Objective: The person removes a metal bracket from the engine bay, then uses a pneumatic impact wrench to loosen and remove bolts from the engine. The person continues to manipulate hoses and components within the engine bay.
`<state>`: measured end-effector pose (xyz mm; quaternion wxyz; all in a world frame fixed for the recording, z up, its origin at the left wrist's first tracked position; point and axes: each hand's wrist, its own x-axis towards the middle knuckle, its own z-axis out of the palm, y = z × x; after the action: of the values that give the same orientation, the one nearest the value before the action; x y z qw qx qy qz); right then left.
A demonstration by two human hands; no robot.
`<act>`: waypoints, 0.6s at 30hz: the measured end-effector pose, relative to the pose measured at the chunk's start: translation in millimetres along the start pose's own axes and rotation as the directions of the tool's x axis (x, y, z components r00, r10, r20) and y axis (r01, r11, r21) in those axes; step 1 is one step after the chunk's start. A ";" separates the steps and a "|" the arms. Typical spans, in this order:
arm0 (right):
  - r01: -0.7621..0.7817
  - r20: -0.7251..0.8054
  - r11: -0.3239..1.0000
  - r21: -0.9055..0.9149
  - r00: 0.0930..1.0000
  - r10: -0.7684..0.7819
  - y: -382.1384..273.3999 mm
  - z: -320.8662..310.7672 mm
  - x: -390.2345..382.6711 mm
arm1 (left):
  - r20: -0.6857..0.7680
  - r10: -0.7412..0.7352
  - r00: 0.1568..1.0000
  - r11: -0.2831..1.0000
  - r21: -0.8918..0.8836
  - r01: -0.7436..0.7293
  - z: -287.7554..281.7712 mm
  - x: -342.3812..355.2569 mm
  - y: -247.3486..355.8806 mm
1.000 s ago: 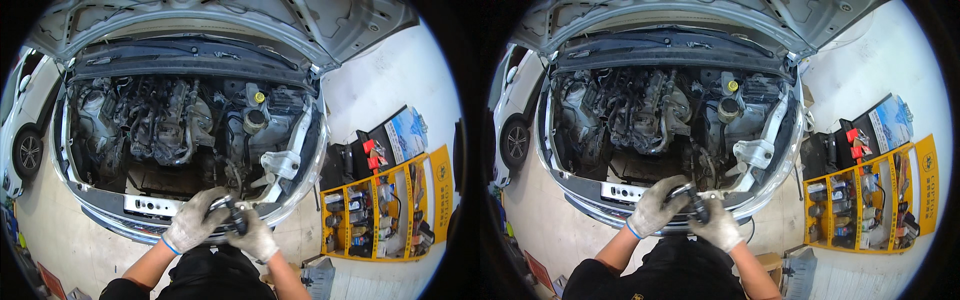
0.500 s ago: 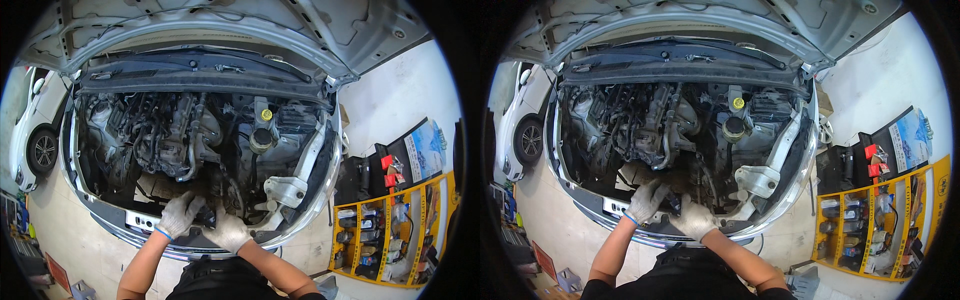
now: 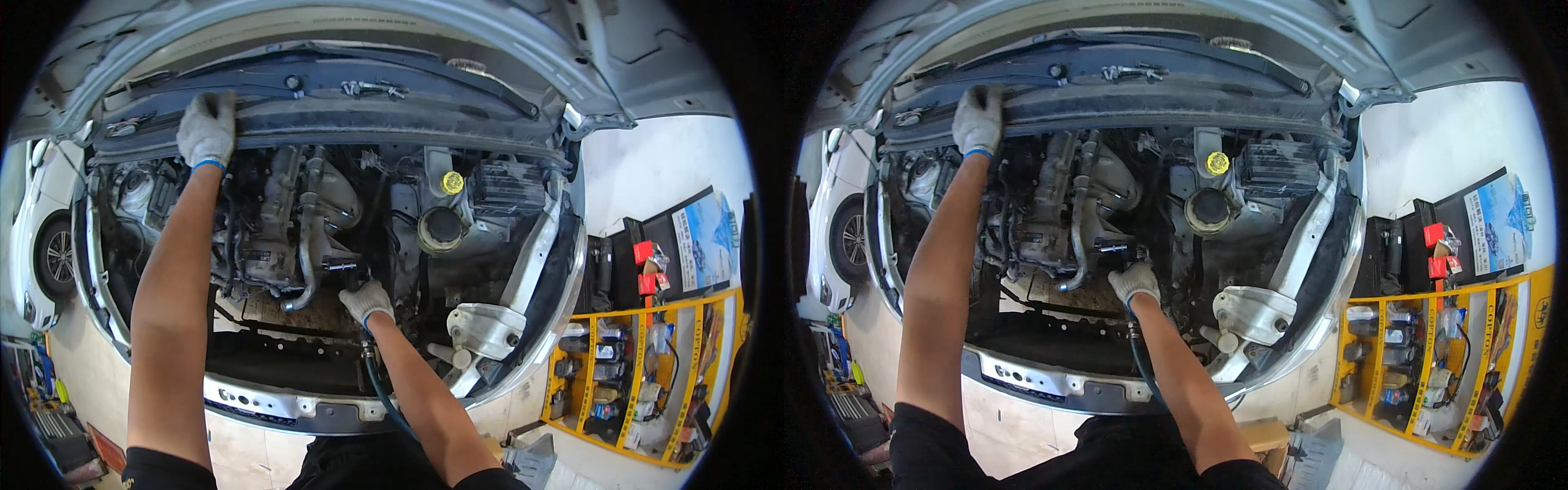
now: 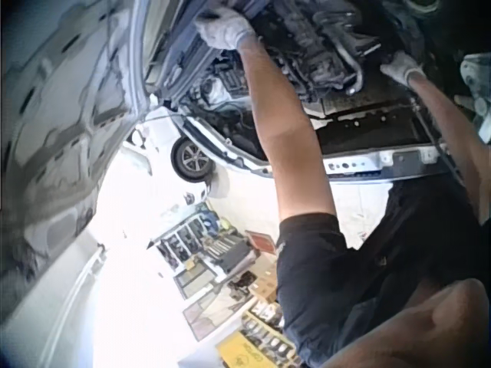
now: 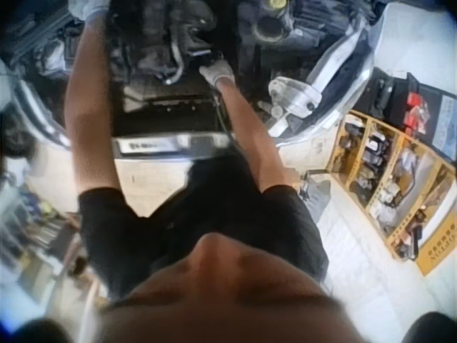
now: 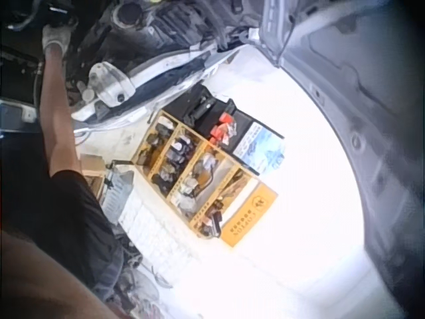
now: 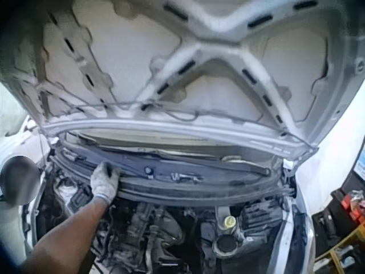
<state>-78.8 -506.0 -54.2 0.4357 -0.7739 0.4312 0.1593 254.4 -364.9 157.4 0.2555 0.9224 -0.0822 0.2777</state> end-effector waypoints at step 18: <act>-0.010 -0.038 1.000 -0.009 0.999 0.010 -6.6 30.0 7.0 | -0.119 0.076 0.990 0.997 0.007 -0.075 15.7 0.2 -12.1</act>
<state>-65.6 -483.7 -72.1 0.4232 -0.7765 0.4427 0.1485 265.5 -362.7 141.1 0.2479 0.9008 -0.1013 0.3419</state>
